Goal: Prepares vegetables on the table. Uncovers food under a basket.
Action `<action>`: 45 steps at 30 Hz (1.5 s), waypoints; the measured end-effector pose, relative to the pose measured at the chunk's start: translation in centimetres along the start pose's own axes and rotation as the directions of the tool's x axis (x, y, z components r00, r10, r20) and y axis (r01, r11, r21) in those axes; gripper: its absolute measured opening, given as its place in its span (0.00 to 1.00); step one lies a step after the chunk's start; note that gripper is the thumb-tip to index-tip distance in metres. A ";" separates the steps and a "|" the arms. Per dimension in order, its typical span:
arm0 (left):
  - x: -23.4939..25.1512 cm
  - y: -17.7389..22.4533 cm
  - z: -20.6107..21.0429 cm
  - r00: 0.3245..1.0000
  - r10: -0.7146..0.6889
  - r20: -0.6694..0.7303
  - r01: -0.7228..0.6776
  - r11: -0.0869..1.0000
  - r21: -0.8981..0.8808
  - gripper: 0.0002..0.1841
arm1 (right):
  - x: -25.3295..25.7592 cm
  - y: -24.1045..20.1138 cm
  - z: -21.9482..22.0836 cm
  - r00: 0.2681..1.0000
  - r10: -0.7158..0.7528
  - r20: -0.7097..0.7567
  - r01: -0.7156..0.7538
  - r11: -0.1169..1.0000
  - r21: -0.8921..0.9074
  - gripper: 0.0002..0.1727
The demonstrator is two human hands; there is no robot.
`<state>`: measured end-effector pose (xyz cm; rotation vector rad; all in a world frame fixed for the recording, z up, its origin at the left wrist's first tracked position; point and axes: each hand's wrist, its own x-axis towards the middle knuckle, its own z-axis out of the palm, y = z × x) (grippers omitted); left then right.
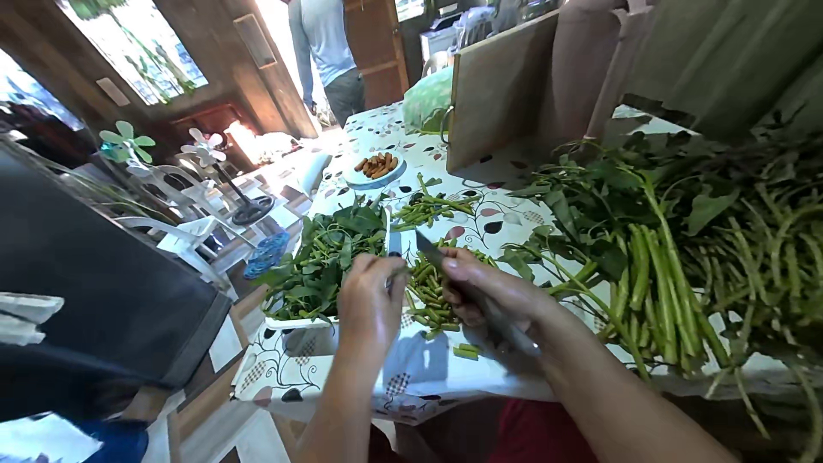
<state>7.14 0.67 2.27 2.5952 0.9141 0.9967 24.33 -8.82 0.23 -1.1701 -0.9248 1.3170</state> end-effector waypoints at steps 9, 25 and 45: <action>14.6 1.0 3.2 0.848 -0.104 0.520 -0.007 0.978 0.207 0.12 | -2.1 3.7 -4.7 0.884 -0.399 0.244 0.104 0.677 0.728 0.39; 20.5 1.2 10.5 0.786 -0.259 0.562 0.042 0.929 0.368 0.13 | -5.9 8.6 -4.1 0.869 -0.481 -0.118 0.342 0.411 0.845 0.32; 8.9 3.7 1.0 0.890 -0.005 0.456 0.181 0.922 -0.343 0.04 | -2.2 -2.6 -1.0 0.969 -0.228 -0.096 0.231 0.973 0.025 0.47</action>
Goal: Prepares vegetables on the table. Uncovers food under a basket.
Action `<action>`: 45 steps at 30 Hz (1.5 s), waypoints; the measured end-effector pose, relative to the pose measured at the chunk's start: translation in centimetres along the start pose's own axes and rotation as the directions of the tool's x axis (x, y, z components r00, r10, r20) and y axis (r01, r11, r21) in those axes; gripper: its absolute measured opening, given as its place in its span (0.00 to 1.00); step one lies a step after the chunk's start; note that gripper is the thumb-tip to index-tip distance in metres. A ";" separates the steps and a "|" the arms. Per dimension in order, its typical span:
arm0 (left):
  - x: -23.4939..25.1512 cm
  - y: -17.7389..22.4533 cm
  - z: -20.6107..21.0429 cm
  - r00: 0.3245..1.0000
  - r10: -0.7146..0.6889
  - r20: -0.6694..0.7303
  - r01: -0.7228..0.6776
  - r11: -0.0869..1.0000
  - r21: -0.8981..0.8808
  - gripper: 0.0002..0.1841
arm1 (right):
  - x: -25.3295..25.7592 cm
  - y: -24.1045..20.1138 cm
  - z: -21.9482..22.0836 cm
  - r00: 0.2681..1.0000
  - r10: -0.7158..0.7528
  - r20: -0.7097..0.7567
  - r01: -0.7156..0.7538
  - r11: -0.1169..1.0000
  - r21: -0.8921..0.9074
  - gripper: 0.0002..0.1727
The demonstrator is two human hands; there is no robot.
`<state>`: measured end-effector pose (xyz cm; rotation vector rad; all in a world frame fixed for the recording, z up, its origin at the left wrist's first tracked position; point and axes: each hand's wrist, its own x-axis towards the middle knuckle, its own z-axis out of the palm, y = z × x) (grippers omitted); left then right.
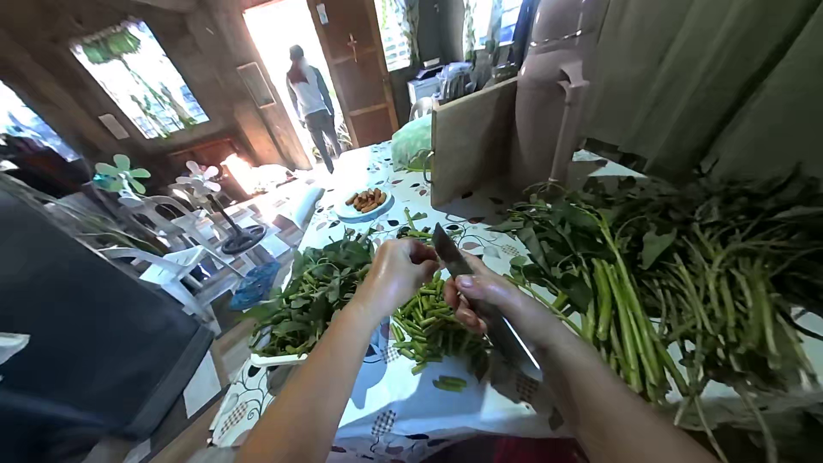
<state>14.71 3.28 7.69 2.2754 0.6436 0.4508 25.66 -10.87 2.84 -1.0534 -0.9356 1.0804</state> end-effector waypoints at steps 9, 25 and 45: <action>-1.1 0.1 -0.3 0.991 0.013 -0.135 -0.001 0.996 0.087 0.03 | 0.6 -1.0 1.7 1.000 0.010 -0.029 -0.016 0.973 -0.229 0.50; -2.1 -2.2 0.2 0.994 -0.012 -0.106 0.038 0.969 0.245 0.07 | 13.2 -2.0 -3.6 0.889 0.288 -0.357 -0.402 0.862 -0.308 0.36; -0.5 -2.5 5.9 0.909 -0.027 0.415 -0.191 0.860 0.474 0.46 | -12.6 3.0 -7.9 0.978 0.138 -0.155 -0.093 0.960 0.263 0.38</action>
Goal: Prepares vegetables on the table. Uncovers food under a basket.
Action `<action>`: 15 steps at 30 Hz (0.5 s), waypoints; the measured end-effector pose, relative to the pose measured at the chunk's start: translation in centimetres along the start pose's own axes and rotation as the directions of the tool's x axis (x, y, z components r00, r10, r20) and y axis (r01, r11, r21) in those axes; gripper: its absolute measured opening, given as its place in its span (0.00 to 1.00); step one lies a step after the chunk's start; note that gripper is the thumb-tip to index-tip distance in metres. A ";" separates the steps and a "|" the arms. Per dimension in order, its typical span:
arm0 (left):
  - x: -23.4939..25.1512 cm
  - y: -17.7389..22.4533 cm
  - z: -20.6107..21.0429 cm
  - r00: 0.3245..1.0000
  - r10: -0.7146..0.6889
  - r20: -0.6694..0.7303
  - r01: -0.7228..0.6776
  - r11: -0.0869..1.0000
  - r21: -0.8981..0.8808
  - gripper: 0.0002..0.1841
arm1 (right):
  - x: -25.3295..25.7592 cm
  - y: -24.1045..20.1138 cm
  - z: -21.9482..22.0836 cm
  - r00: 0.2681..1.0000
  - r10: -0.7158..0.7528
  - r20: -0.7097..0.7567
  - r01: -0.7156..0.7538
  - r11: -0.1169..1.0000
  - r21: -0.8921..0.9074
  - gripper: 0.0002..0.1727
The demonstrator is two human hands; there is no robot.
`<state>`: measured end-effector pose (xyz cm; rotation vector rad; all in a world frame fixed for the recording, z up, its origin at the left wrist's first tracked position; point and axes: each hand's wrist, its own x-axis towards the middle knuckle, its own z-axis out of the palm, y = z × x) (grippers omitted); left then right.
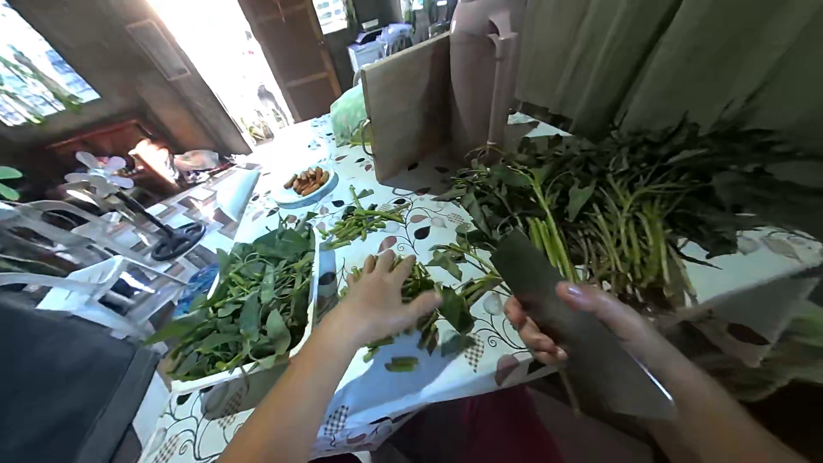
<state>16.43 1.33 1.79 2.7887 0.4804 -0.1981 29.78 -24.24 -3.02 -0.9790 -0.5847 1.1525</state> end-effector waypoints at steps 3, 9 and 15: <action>-2.1 0.6 2.5 0.962 0.254 -0.099 -0.232 0.954 0.191 0.47 | 0.2 0.2 -0.6 0.995 0.044 -0.088 -0.047 0.998 -0.040 0.25; 0.2 3.3 3.8 0.970 0.239 0.030 -0.239 0.939 0.249 0.42 | 0.8 0.2 0.2 0.930 -0.104 -0.351 0.070 0.992 -0.108 0.26; 3.3 3.9 1.7 0.986 0.083 0.144 -0.118 0.959 0.256 0.24 | 1.9 -0.4 -0.6 0.832 -0.204 -0.517 0.200 0.978 -0.065 0.21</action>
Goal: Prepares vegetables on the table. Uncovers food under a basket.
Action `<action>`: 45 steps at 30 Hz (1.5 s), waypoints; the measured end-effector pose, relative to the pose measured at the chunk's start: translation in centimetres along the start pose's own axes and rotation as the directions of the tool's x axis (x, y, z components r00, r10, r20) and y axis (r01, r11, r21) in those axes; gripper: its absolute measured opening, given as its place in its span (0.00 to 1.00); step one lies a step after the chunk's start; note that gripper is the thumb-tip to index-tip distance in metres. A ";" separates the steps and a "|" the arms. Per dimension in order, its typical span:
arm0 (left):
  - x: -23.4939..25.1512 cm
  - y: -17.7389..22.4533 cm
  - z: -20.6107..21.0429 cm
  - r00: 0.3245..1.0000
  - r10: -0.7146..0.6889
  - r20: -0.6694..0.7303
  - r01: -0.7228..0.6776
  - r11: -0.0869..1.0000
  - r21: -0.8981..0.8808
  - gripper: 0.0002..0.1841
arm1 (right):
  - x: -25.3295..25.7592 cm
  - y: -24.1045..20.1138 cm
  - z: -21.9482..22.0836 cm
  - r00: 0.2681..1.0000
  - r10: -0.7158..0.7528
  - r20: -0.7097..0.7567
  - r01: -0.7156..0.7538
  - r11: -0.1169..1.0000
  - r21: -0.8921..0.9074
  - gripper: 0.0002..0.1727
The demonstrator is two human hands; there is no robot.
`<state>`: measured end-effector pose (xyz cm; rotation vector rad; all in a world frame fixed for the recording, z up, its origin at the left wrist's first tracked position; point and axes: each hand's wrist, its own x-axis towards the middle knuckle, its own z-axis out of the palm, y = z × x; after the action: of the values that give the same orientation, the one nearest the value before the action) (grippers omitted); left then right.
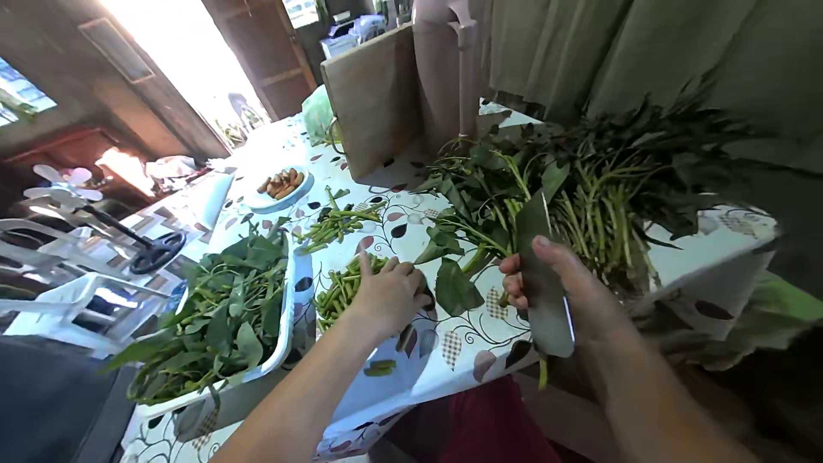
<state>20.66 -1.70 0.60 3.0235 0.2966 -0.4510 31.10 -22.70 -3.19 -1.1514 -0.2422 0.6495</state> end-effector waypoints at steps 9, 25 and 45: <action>-6.2 -4.8 0.8 0.849 0.090 -0.520 -0.176 0.977 -0.118 0.23 | 0.5 1.4 -1.9 0.981 -0.012 0.194 -0.025 0.982 0.189 0.35; -2.7 -3.4 5.1 0.781 0.362 -0.509 -0.322 0.931 0.169 0.15 | 0.1 2.5 -3.7 0.906 -0.153 0.394 -0.118 0.804 0.582 0.45; -6.8 -3.4 6.1 0.821 -0.473 -0.319 0.305 0.837 -0.455 0.49 | 0.8 3.8 -4.5 0.845 -0.249 0.473 -0.106 0.789 0.605 0.37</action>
<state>11.89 -0.16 -3.32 2.6181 0.9395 0.2424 32.63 -24.76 -8.59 -0.2996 -0.5063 0.8903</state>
